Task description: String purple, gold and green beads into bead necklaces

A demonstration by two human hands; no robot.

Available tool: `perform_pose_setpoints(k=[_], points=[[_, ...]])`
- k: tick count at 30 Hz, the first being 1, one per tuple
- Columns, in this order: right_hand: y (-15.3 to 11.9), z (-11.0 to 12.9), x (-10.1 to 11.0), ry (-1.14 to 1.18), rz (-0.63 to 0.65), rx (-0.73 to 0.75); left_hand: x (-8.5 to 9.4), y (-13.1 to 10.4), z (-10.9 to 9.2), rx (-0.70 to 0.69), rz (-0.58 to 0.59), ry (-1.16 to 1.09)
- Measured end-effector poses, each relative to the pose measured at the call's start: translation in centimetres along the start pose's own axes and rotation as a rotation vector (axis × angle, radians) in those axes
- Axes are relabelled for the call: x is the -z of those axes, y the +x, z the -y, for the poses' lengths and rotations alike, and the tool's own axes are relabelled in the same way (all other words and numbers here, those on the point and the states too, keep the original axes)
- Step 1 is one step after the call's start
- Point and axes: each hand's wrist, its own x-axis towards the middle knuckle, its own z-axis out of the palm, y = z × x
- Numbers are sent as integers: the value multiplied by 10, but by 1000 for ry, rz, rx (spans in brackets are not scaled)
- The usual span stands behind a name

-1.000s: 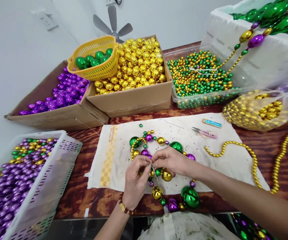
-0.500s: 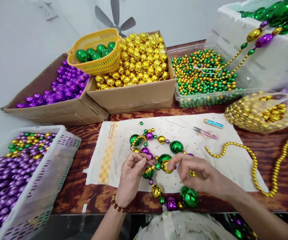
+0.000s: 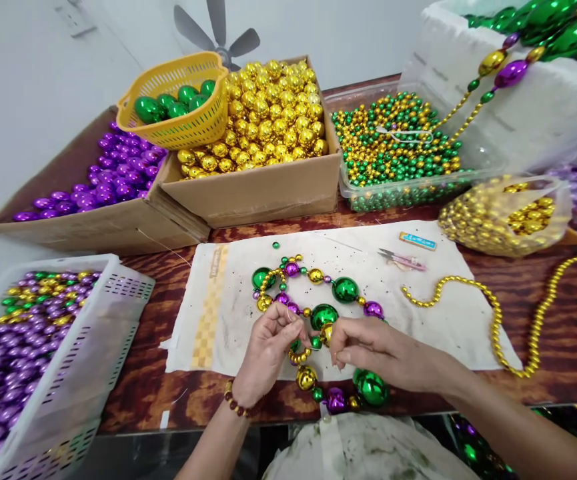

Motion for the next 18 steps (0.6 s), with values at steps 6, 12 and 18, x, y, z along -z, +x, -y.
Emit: perform_pose_setpoints(k=[6, 12, 18], points=[[46, 4, 7, 21, -320, 178, 6, 8, -8, 55, 158, 52], [74, -22, 10, -569, -460, 35, 12, 10, 1, 65, 100, 80], [13, -78, 89, -799, -622, -261, 13, 16, 9, 57, -83, 151]])
